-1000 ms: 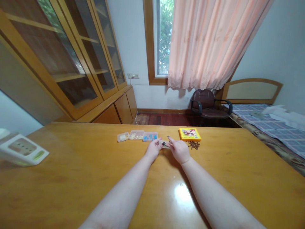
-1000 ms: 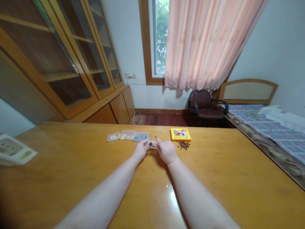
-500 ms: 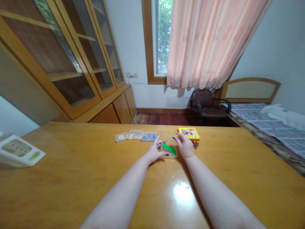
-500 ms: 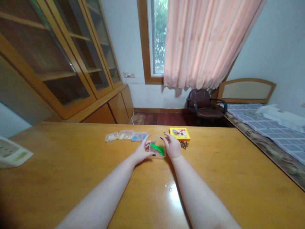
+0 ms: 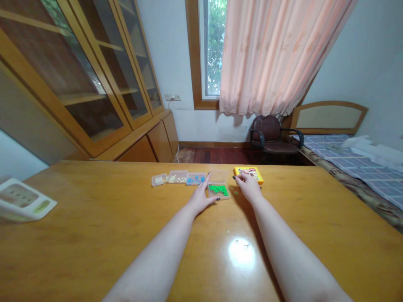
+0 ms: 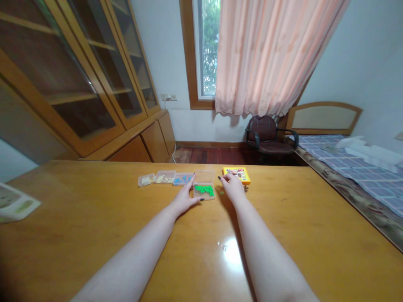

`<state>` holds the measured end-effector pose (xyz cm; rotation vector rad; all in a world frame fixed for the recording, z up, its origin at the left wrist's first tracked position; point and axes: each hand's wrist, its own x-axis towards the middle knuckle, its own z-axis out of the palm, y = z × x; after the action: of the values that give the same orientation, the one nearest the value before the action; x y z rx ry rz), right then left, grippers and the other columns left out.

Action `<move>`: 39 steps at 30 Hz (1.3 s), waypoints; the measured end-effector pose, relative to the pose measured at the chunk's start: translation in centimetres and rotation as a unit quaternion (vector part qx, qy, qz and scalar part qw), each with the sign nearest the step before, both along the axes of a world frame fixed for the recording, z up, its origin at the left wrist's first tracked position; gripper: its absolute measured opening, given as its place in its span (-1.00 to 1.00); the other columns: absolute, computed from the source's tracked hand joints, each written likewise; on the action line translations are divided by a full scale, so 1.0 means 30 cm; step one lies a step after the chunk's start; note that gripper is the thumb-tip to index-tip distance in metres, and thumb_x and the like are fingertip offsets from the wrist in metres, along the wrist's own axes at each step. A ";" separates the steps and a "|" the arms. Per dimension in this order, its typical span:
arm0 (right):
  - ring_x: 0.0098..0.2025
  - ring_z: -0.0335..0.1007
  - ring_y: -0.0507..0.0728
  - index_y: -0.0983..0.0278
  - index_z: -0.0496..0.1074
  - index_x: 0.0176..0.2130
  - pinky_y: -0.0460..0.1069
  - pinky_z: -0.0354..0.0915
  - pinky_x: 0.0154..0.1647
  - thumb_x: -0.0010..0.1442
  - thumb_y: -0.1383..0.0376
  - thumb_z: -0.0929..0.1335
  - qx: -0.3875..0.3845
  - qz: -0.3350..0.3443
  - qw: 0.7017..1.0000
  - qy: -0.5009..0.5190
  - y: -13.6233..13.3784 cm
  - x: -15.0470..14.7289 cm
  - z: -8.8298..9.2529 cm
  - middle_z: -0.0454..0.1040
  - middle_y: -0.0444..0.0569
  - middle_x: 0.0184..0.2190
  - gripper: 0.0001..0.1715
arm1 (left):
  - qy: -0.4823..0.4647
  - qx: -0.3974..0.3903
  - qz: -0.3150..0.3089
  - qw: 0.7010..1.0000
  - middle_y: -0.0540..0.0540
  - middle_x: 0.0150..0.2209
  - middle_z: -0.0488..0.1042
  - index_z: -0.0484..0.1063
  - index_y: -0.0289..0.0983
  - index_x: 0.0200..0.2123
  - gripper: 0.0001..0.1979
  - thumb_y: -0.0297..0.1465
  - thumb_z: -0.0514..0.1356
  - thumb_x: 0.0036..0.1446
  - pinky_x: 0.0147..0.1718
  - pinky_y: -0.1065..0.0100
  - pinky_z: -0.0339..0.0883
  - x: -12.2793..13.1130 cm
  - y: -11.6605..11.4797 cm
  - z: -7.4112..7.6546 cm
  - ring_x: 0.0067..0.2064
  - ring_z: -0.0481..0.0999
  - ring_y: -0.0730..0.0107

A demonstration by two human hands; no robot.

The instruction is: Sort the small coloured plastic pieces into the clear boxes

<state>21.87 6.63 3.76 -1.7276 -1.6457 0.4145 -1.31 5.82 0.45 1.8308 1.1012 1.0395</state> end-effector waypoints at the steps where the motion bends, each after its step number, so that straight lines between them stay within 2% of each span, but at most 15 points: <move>1: -0.30 0.42 0.14 0.24 0.54 -0.32 -0.04 0.24 -0.31 0.09 0.16 0.30 -0.032 0.035 0.998 -0.045 0.001 0.017 0.012 0.54 -0.02 -0.37 -0.72 | -0.005 -0.004 0.006 1.000 -0.19 0.20 0.21 -0.05 -0.14 0.27 -0.03 -0.43 0.36 -0.17 0.20 0.06 -0.02 0.001 0.002 -0.005 0.21 0.18 0.11; 4: -0.35 0.43 0.13 0.17 0.57 -0.30 -0.07 0.22 -0.37 -0.02 0.25 0.38 -0.123 0.098 0.976 -0.153 0.002 0.062 0.035 0.56 -0.04 -0.38 -0.78 | -0.019 -0.015 0.008 1.000 -0.19 0.19 0.23 -0.05 -0.14 0.27 -0.02 -0.44 0.37 -0.20 0.20 0.06 0.00 0.003 0.008 -0.015 0.20 0.21 0.11; 6: -0.36 0.44 0.11 0.13 0.57 -0.29 -0.09 0.22 -0.38 -0.03 0.29 0.38 -0.158 0.130 0.963 -0.173 0.000 0.078 0.038 0.57 -0.07 -0.37 -0.76 | -0.028 -0.023 0.004 0.999 -0.18 0.16 0.27 -0.06 -0.14 0.28 -0.03 -0.44 0.36 -0.18 0.20 0.08 0.01 0.003 0.012 -0.017 0.19 0.22 0.13; 9: -0.32 0.46 0.10 0.11 0.58 -0.30 -0.11 0.22 -0.37 -0.02 0.35 0.36 -0.168 0.171 0.954 -0.178 -0.008 0.076 0.035 0.58 -0.11 -0.34 -0.74 | -0.037 -0.034 0.005 0.999 -0.16 0.13 0.31 -0.07 -0.15 0.28 -0.04 -0.45 0.35 -0.17 0.20 0.10 0.02 0.003 0.014 -0.016 0.19 0.24 0.16; 17: -0.33 0.46 0.12 0.14 0.58 -0.39 -0.09 0.23 -0.37 0.00 0.38 0.32 -0.124 0.174 0.954 -0.213 -0.022 0.054 0.052 0.58 -0.09 -0.38 -0.76 | -0.025 -0.038 0.025 0.999 -0.15 0.10 0.33 -0.10 -0.15 0.28 -0.02 -0.42 0.35 -0.17 0.15 0.13 0.11 0.008 0.007 -0.013 0.13 0.31 0.19; 21: -0.29 0.45 0.11 0.19 0.57 -0.34 -0.06 0.27 -0.29 0.09 0.33 0.30 -0.024 0.159 0.976 -0.147 -0.020 0.024 0.059 0.57 -0.04 -0.34 -0.78 | -0.023 -0.046 0.025 0.998 -0.15 0.03 0.37 -0.11 -0.14 0.28 -0.01 -0.40 0.36 -0.16 0.12 0.12 0.16 0.013 0.005 -0.003 0.07 0.36 0.20; 24: -0.29 0.44 0.10 0.22 0.54 -0.24 -0.03 0.30 -0.24 0.15 0.27 0.29 0.031 0.171 0.981 -0.090 -0.023 -0.013 0.046 0.56 -0.03 -0.32 -0.75 | -0.037 -0.061 0.025 0.997 -0.16 -0.03 0.40 -0.12 -0.14 0.28 0.00 -0.39 0.37 -0.17 0.07 0.07 0.21 0.015 0.003 0.003 0.01 0.40 0.19; 27: -0.15 0.41 0.15 0.25 0.44 -0.03 0.05 0.29 -0.06 0.14 0.26 0.30 0.077 0.162 0.981 -0.069 -0.026 -0.038 0.023 0.51 0.04 -0.17 -0.62 | -0.065 -0.068 0.025 0.995 -0.16 -0.07 0.42 -0.18 -0.14 0.28 0.03 -0.41 0.37 -0.17 0.05 0.02 0.22 0.016 0.002 0.006 -0.02 0.42 0.19; 30: 0.09 0.25 0.21 0.26 0.25 0.14 0.16 0.14 0.13 0.14 0.23 0.31 0.126 0.133 0.981 -0.068 -0.028 -0.043 0.004 0.37 0.12 0.04 -0.43 | -0.089 -0.064 0.032 0.994 -0.12 -0.11 0.44 -0.25 -0.13 0.29 0.08 -0.42 0.38 -0.18 0.07 0.03 0.19 0.017 0.003 0.005 -0.03 0.43 0.23; 33: 0.22 0.07 0.25 0.25 0.04 0.25 0.20 0.05 0.21 0.05 0.14 0.38 0.138 0.173 0.971 -0.085 -0.036 -0.048 -0.007 0.17 0.15 0.19 -0.14 | -0.115 -0.064 0.035 0.991 -0.11 -0.11 0.43 -0.29 -0.14 0.29 0.10 -0.41 0.38 -0.19 0.06 0.09 0.20 0.020 0.007 0.001 -0.04 0.44 0.27; 36: 0.25 -0.01 0.30 0.28 -0.09 0.29 0.22 0.03 0.22 -0.11 0.07 0.47 0.156 0.202 0.960 -0.114 -0.051 -0.068 -0.010 0.08 0.19 0.23 0.15 | -0.152 -0.071 0.034 0.985 -0.13 -0.12 0.44 -0.32 -0.15 0.29 0.12 -0.42 0.37 -0.18 0.05 0.12 0.22 0.022 0.017 -0.008 -0.06 0.45 0.29; 39: 0.22 0.02 0.33 0.25 -0.07 0.28 0.27 -0.01 0.23 -0.16 0.10 0.49 0.185 0.189 0.954 -0.144 -0.066 -0.095 -0.011 0.15 0.18 0.18 0.18 | -0.188 -0.068 0.036 0.979 -0.13 -0.13 0.44 -0.37 -0.18 0.28 0.13 -0.44 0.37 -0.18 0.03 0.14 0.23 0.019 0.031 -0.024 -0.08 0.46 0.30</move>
<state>19.03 4.67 3.43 -1.2355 -2.1181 0.0139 -0.73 6.74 -0.27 1.4212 0.9852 1.2579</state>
